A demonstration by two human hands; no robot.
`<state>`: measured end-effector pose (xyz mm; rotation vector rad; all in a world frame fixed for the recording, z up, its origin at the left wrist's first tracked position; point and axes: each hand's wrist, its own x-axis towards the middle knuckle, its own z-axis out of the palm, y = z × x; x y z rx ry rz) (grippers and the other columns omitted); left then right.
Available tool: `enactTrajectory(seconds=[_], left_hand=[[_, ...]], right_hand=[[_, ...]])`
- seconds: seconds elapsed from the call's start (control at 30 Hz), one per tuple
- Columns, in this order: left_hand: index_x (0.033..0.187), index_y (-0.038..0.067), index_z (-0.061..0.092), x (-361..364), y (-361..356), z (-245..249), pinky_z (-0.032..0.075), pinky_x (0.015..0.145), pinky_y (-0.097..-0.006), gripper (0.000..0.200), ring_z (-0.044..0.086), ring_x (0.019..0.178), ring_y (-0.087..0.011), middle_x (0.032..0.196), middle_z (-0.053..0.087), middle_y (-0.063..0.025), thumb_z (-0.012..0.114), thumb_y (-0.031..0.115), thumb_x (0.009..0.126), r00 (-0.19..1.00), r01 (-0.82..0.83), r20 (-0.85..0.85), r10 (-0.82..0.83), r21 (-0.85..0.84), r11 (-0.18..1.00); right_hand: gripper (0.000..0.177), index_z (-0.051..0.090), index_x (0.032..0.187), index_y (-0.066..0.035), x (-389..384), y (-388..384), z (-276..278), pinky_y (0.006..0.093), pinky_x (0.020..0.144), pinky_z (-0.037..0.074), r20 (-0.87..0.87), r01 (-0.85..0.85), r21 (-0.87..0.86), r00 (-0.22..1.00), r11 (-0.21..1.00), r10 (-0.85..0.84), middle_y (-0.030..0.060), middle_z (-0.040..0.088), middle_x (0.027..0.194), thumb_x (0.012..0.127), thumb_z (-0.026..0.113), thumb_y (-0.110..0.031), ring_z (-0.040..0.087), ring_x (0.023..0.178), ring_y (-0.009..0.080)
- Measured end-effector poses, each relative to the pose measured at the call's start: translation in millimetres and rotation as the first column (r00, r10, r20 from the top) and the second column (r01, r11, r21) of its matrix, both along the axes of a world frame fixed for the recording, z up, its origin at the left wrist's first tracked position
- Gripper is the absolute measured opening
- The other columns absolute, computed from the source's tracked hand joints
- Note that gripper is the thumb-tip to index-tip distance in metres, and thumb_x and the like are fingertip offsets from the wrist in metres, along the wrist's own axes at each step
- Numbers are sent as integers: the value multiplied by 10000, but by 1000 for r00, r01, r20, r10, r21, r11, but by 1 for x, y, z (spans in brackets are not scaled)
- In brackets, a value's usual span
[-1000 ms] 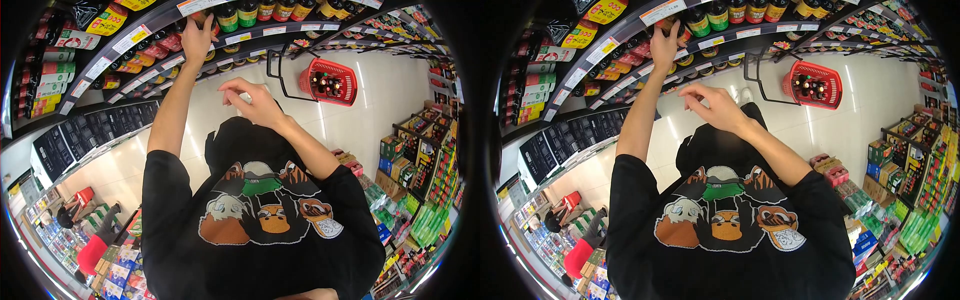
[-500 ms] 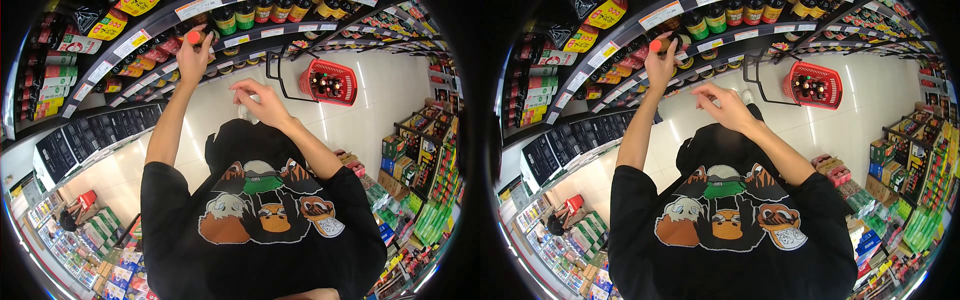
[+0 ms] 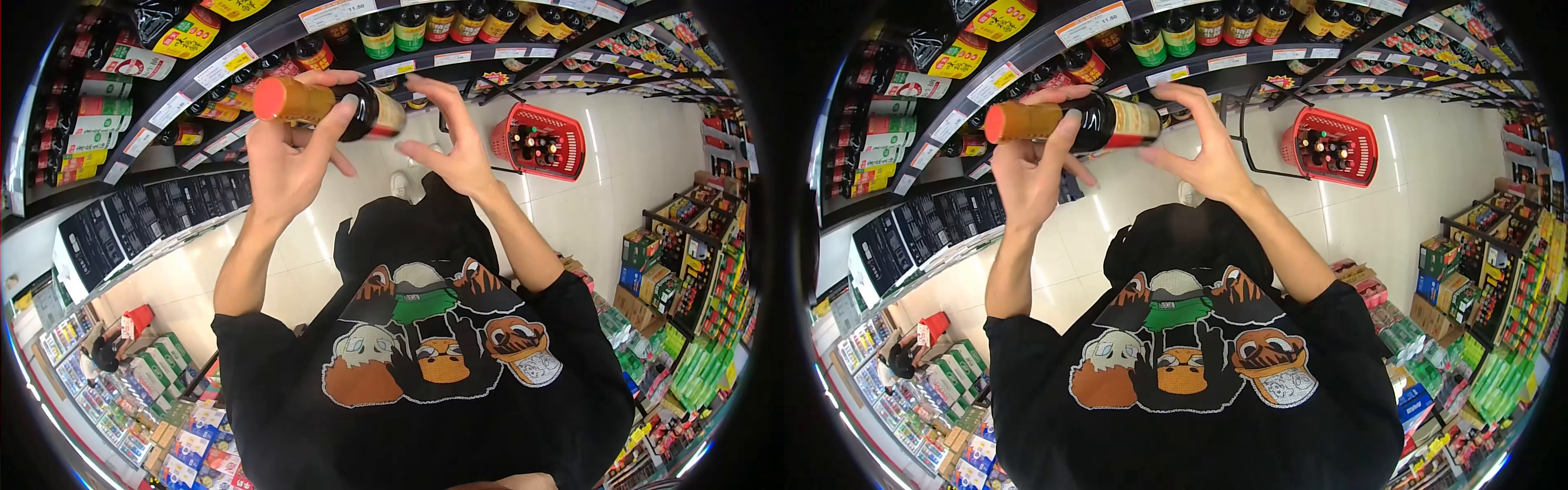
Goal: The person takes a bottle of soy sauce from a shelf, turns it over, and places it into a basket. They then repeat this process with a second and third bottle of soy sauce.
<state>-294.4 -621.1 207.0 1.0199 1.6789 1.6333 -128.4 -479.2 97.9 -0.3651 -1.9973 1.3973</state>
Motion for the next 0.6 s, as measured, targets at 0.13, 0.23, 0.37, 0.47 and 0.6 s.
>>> enactTrajectory(seconds=[0.13, 0.23, 0.37, 0.47, 0.6], left_hand=[[1209, -84, 588, 6, -10, 29, 554, 451, -245, 278, 685, 604, -154, 1142, 691, -164, 629, 77, 986, 977, 69, 202, -74, 30, 997], [1208, -97, 562, 4, -14, 43, 554, 424, -240, 298, 696, 603, -187, 1187, 681, -191, 625, 89, 984, 966, 144, 219, -138, -13, 989], [1199, -96, 568, -9, -9, 42, 515, 390, -236, 353, 681, 577, -172, 1160, 695, -175, 650, 171, 983, 946, 223, 261, -194, -88, 971], [1210, -67, 571, -27, -3, 30, 442, 325, -205, 375, 634, 456, -159, 1172, 702, -189, 613, 239, 997, 960, 271, 132, -246, -229, 935], [1341, 47, 572, -34, 4, -9, 575, 876, -258, 412, 726, 846, -171, 1190, 717, -134, 620, 290, 1011, 921, 137, -303, -245, -335, 932]], right_hand=[[1003, 402, 1496, -43, -5, 0, 23, 400, 1167, 345, 108, -351, -127, 925, 928, 365, 149, 496, 1454, 682, 939, -276, 476, 1373, 285], [941, 427, 1462, -14, 0, -18, 30, 389, 1112, 411, 26, -395, -231, 911, 889, 411, 162, 557, 1377, 709, 928, -271, 548, 1286, 257], [817, 460, 1417, 10, 6, -40, 20, 359, 997, 493, 92, -339, -330, 917, 881, 387, 138, 637, 1235, 769, 884, -251, 625, 1129, 206], [743, 469, 1402, 8, 8, -54, 15, 344, 979, 497, 90, -316, -430, 917, 846, 389, 115, 642, 1215, 813, 853, -230, 624, 1105, 182], [713, 436, 1434, 3, 13, -65, 13, 335, 1007, 480, 24, -280, -625, 926, 729, 377, 94, 626, 1242, 868, 815, -210, 600, 1131, 158]])
